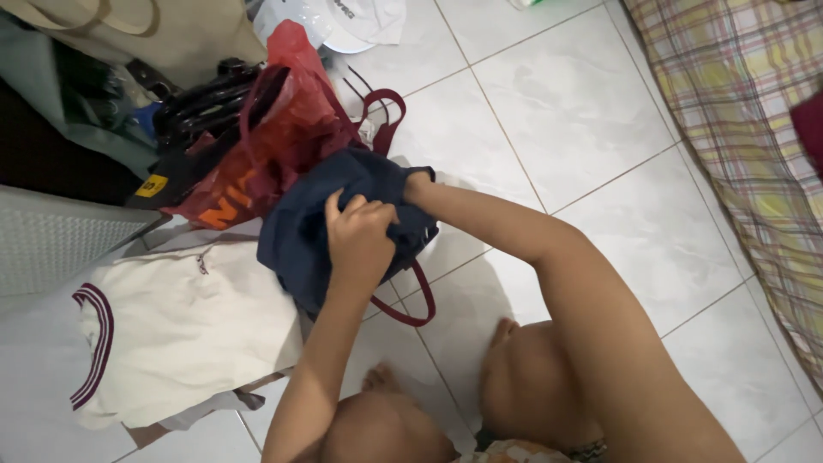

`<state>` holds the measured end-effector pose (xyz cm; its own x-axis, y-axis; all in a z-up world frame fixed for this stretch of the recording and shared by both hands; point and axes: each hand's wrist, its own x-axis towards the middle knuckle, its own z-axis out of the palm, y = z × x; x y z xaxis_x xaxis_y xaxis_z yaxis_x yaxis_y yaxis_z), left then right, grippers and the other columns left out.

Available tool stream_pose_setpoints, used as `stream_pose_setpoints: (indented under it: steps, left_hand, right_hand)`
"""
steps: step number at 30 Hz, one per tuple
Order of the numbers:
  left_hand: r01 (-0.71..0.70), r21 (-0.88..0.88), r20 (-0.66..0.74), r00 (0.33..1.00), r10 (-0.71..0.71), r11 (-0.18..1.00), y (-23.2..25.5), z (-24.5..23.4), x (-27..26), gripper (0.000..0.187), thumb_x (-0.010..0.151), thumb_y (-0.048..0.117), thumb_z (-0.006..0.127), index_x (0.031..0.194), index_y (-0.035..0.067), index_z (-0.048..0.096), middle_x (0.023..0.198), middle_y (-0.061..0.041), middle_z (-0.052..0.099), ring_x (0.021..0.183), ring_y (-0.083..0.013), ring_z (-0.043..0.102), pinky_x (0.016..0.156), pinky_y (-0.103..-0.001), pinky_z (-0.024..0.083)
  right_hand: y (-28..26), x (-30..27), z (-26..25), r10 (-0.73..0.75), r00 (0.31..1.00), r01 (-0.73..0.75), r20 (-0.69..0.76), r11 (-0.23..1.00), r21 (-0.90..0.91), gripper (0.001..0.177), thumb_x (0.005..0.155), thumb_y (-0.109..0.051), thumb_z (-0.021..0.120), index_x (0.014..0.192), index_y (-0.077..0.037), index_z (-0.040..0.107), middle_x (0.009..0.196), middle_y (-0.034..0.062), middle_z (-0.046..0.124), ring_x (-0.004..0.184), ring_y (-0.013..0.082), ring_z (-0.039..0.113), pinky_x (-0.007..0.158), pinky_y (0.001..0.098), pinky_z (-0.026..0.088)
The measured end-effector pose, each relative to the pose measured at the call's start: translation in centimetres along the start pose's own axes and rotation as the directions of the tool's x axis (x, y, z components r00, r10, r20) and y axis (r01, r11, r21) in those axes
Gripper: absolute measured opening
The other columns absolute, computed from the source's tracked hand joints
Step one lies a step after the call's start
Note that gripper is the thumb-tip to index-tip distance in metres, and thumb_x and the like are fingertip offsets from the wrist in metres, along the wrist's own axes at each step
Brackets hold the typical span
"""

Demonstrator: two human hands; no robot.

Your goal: Organize personal items, including a small fan and small containers, and put them away.

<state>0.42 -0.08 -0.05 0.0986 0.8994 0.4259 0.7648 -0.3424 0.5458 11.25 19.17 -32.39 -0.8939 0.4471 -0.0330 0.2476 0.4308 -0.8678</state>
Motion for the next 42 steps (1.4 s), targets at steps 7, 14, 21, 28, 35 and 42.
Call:
stream_pose_setpoints:
  steps: [7, 14, 21, 28, 35, 42]
  left_hand:
    - [0.079, -0.019, 0.044, 0.996, -0.078, 0.997, -0.2, 0.4, 0.2, 0.018, 0.063, -0.011, 0.065, 0.067, 0.006, 0.066, 0.071, -0.006, 0.067, 0.084, -0.0267, 0.063, 0.108, -0.053, 0.038]
    - [0.084, -0.062, 0.041, 0.996, -0.082, 0.995, -1.0, 0.8, 0.0, 0.018, 0.066, -0.012, 0.066, 0.069, 0.006, 0.066, 0.071, -0.007, 0.064, 0.085, -0.0287, 0.061, 0.111, -0.052, 0.036]
    - [0.08, -0.054, 0.024, 0.997, -0.078, 0.995, -1.5, 0.4, 0.4, 0.019, 0.066, -0.011, 0.066, 0.071, 0.007, 0.066, 0.075, -0.006, 0.066, 0.087, -0.0284, 0.061, 0.111, -0.052, 0.035]
    - [0.175, -0.127, 0.144, 0.977, -0.156, 0.976, 0.7, -1.2, 1.7, 0.037, 0.069, -0.01, 0.061, 0.099, 0.009, 0.067, 0.097, -0.004, 0.069, 0.099, -0.027, 0.062, 0.117, -0.055, 0.028]
    - [0.036, -0.319, -0.066, 0.996, -0.06, 0.947, 3.9, -0.8, 2.6, 0.036, 0.093, 0.026, 0.074, 0.121, 0.006, 0.066, 0.11, -0.007, 0.069, 0.109, -0.0281, 0.062, 0.12, -0.057, 0.023]
    - [0.198, -0.457, -0.091, 0.959, -0.267, 0.867, 3.6, -1.6, 2.1, 0.025, 0.09, 0.019, 0.083, 0.11, 0.008, 0.072, 0.099, -0.005, 0.073, 0.09, -0.0222, 0.064, 0.118, -0.049, 0.036]
  right_hand:
    - [-4.2, -1.8, -3.3, 0.023, 0.994, 0.007, 0.103, 0.961, -0.276, 0.052, 0.105, -0.021, 0.045, 0.156, -0.01, 0.044, 0.161, 0.0121, 0.044, 0.15, 0.0223, 0.037, 0.125, 0.0328, 0.021]
    - [-12.0, -4.2, -6.9, 0.145, 0.966, -0.162, 0.216, 0.985, 0.062, 0.057, 0.101, -0.023, 0.052, 0.156, -0.009, 0.043, 0.161, 0.0136, 0.043, 0.15, 0.0253, 0.038, 0.123, 0.034, 0.024]
    - [-18.0, -7.7, -11.6, 0.788, 0.609, -0.482, 0.087, 0.455, -0.749, 0.028, 0.092, -0.021, 0.062, 0.105, -0.002, 0.079, 0.105, 0.0222, 0.073, 0.1, 0.0375, 0.071, 0.088, 0.0445, 0.057]
    - [-36.9, -12.7, -22.4, 0.728, 0.684, -0.649, 0.039, 0.632, -0.423, 0.032, 0.089, -0.036, 0.071, 0.09, -0.004, 0.074, 0.077, 0.0116, 0.076, 0.072, 0.026, 0.071, 0.068, 0.0389, 0.054]
    - [-39.5, -14.7, -20.8, 0.472, 0.882, -0.455, 0.002, 0.852, -0.257, 0.033, 0.085, -0.033, 0.078, 0.092, -0.003, 0.069, 0.073, 0.0072, 0.067, 0.066, 0.0186, 0.06, 0.06, 0.0349, 0.049]
    - [-38.0, -15.7, -21.0, 0.184, 0.975, -0.177, -0.124, 0.982, 0.066, 0.027, 0.097, -0.023, 0.068, 0.114, -0.001, 0.068, 0.098, 0.0074, 0.073, 0.087, 0.0156, 0.071, 0.077, 0.0305, 0.058]
